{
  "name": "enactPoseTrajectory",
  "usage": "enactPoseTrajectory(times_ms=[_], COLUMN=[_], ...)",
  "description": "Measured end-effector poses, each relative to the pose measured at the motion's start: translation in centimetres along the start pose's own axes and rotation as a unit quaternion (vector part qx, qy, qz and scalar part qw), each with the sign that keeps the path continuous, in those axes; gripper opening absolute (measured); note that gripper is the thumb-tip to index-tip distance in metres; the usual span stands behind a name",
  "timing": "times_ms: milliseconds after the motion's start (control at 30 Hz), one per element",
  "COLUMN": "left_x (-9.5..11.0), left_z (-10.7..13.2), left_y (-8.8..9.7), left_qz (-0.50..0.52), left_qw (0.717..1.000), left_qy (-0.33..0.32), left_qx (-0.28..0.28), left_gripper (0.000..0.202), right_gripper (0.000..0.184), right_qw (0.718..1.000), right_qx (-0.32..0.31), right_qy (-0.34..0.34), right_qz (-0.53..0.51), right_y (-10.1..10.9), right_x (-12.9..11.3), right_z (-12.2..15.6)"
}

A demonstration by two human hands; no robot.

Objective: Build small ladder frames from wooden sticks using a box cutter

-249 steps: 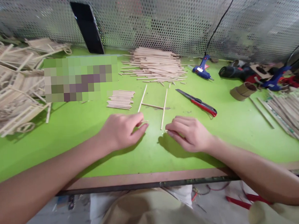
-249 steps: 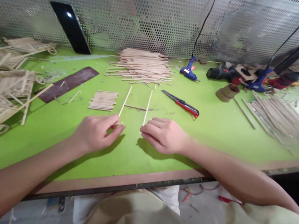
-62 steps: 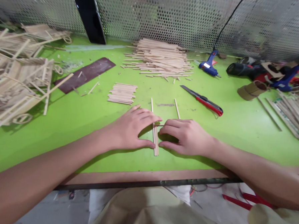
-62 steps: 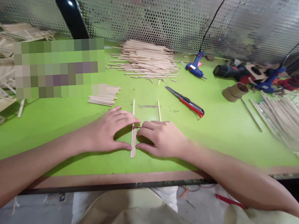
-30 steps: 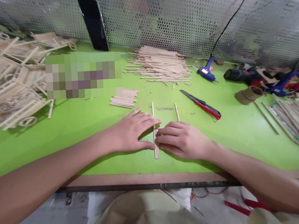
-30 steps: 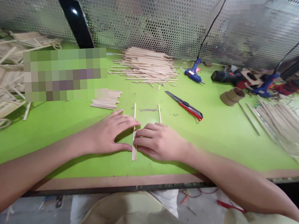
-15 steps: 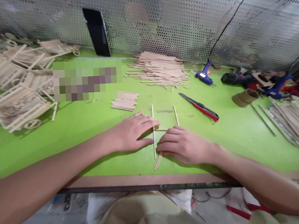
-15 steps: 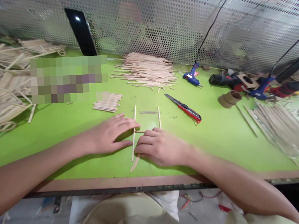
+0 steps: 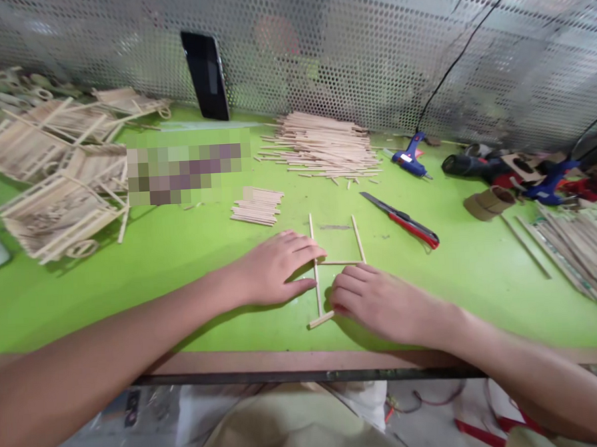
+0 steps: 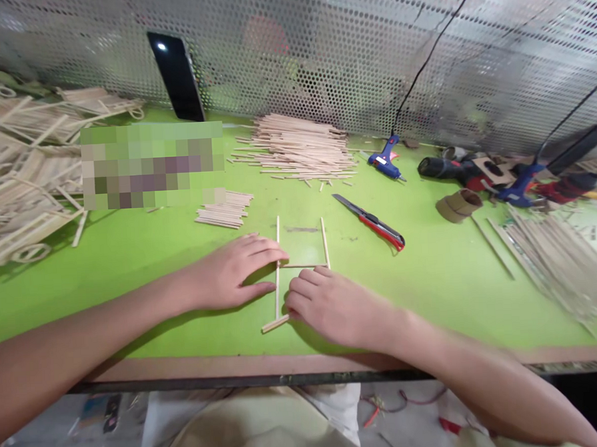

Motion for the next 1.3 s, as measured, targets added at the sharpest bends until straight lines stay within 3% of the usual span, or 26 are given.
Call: enactPoseTrajectory(times_ms=[133, 233, 333, 433, 567, 833, 1033, 1167, 1300], left_x=[0.5, 0.7, 0.6, 0.6, 0.5, 0.7, 1.1, 1.1, 1.0], left_z=[-0.2, -0.3, -0.3, -0.3, -0.2, 0.0, 0.0, 0.1, 0.1], left_y=[0.1, 0.0, -0.1, -0.1, -0.1, 0.3, 0.8, 0.8, 0.6], left_qz=[0.013, 0.007, 0.002, -0.004, -0.013, -0.021, -0.015, -0.021, -0.015], left_qw=[1.0, 1.0, 1.0, 1.0, 1.0, 0.999, 0.998, 0.999, 0.999], left_qy=[0.0, 0.012, 0.015, 0.011, 0.002, -0.005, 0.02, 0.012, 0.01], left_qx=[-0.005, -0.018, -0.027, -0.027, -0.025, -0.041, -0.057, -0.041, -0.042], left_gripper=[0.038, 0.039, 0.044, 0.045, 0.046, 0.042, 0.042, 0.041, 0.041], right_gripper=[0.03, 0.031, 0.029, 0.033, 0.03, 0.024, 0.025, 0.026, 0.028], right_qw=[0.996, 0.995, 0.99, 0.973, 0.972, 0.99, 0.988, 0.991, 0.986], right_qx=[0.076, 0.091, 0.07, 0.053, 0.031, 0.027, -0.019, -0.002, 0.003], right_qy=[0.005, 0.002, -0.115, -0.226, -0.235, -0.134, -0.15, -0.131, -0.153], right_qz=[-0.037, -0.035, -0.033, -0.015, -0.007, -0.034, 0.014, 0.031, 0.064], right_y=[2.0, 4.3, 5.5, 5.1, 3.8, 3.2, 2.9, 3.1, 3.0], right_x=[0.6, 2.6, 5.4, 7.4, 8.1, 6.5, 4.7, 4.7, 4.9], right_z=[-1.1, -4.1, -9.3, -14.9, -19.4, -19.4, -18.6, -18.4, -18.0])
Point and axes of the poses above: each hand's wrist, its own z-axis away from the middle knuckle, its own y-axis out of the back of the hand, x = y × z, the point moved 1 cm from there along -z, towards the middle knuckle, and after that the axes turned 12 degrees about -z, right-handed, at the moved point
